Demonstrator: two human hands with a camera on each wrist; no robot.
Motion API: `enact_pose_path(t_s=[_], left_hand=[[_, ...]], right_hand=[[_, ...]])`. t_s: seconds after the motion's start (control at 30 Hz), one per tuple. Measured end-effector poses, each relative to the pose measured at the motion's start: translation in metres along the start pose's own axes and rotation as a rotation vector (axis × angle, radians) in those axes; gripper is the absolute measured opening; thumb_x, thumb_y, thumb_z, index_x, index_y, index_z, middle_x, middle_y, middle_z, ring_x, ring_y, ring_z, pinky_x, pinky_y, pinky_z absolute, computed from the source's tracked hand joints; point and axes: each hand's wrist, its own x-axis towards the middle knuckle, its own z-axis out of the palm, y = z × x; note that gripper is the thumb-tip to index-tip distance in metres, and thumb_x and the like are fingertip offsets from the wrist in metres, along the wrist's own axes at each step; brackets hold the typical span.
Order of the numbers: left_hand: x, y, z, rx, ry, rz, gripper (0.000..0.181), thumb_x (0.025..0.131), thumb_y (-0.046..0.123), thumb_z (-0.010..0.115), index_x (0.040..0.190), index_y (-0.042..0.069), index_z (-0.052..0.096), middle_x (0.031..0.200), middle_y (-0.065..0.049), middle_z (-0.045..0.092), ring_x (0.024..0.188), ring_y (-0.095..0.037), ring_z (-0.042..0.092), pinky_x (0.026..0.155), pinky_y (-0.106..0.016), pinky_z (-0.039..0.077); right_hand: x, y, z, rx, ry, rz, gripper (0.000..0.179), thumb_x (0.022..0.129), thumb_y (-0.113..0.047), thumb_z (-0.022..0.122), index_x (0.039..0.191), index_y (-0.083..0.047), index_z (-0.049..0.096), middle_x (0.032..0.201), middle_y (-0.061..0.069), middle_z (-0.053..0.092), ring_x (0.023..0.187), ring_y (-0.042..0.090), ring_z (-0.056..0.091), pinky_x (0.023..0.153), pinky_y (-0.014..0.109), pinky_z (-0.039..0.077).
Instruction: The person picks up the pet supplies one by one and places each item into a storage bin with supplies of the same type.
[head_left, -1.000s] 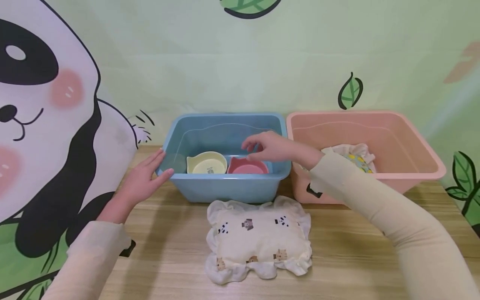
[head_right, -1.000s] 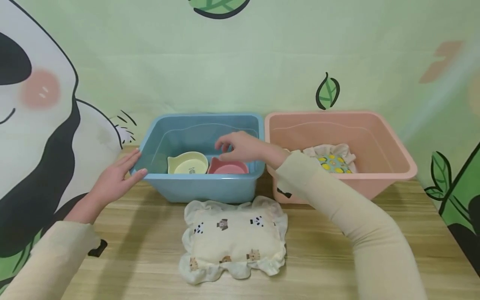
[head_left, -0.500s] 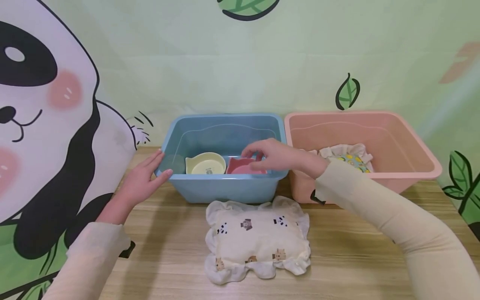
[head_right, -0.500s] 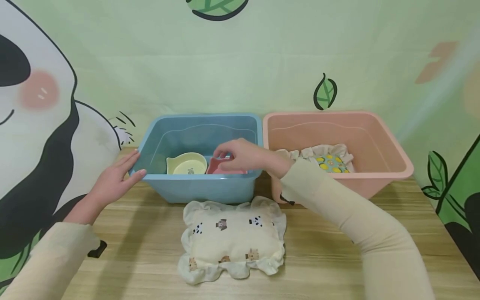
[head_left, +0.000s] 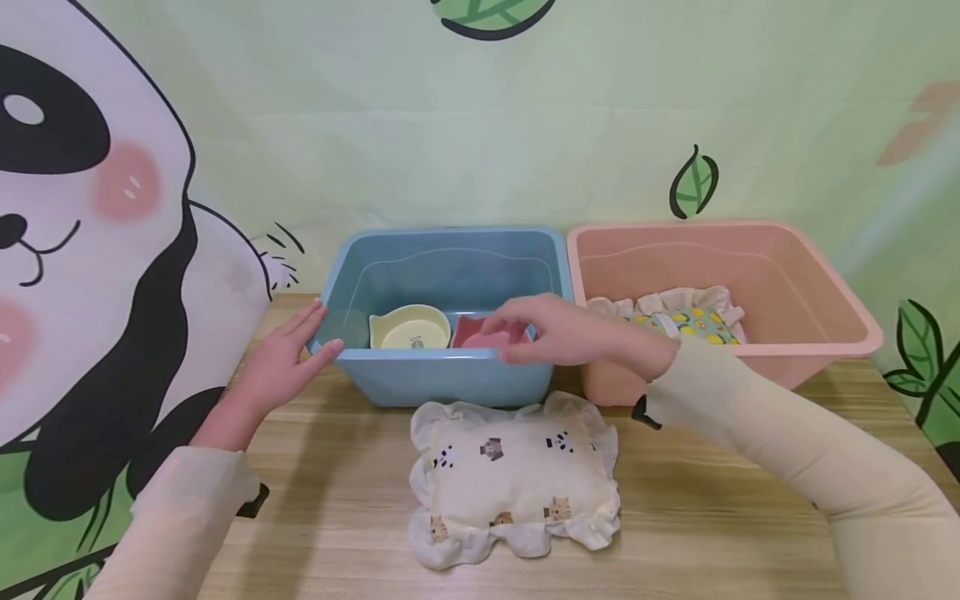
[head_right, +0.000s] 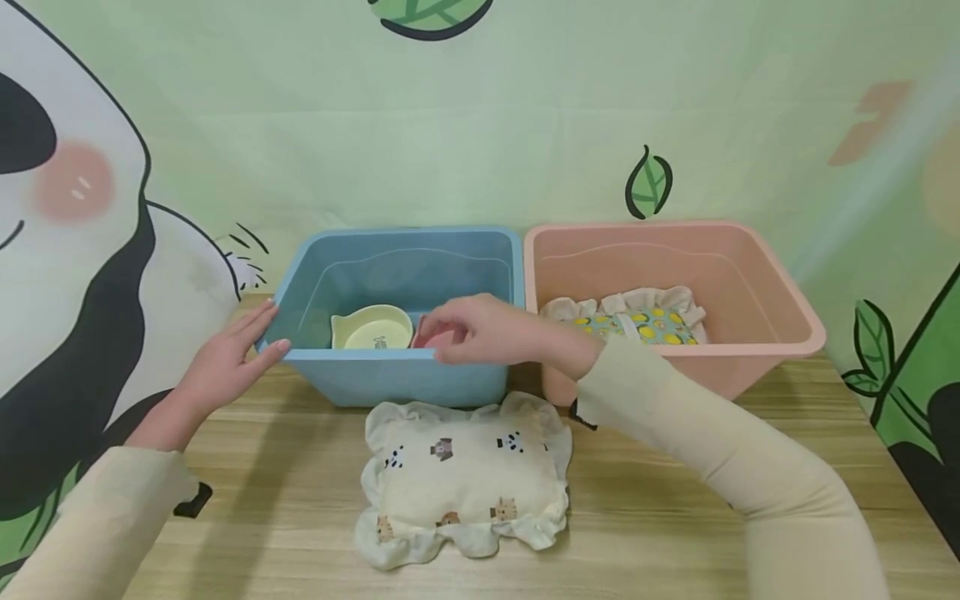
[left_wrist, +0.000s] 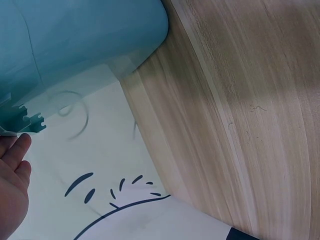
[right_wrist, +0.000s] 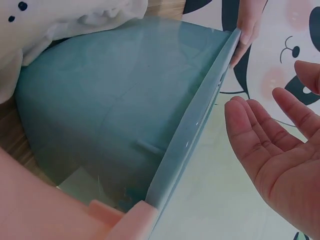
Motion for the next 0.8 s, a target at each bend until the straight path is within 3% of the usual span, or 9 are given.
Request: enact_pose_path(t_s=[0.8], left_hand=[[-0.0004, 0.0020, -0.0014, 0.006, -0.014, -0.021, 0.071, 0.088, 0.051, 0.040, 0.143, 0.014, 0.015, 0.148, -0.010, 0.015, 0.130, -0.043, 0.022, 0.095, -0.064, 0.025]], right_hand=[[-0.0105, -0.0009, 0.0081, 0.090, -0.072, -0.022, 0.035, 0.084, -0.015, 0.058, 0.118, -0.005, 0.053, 0.116, 0.012, 0.057, 0.087, 0.015, 0.058, 0.075, 0.025, 0.049]])
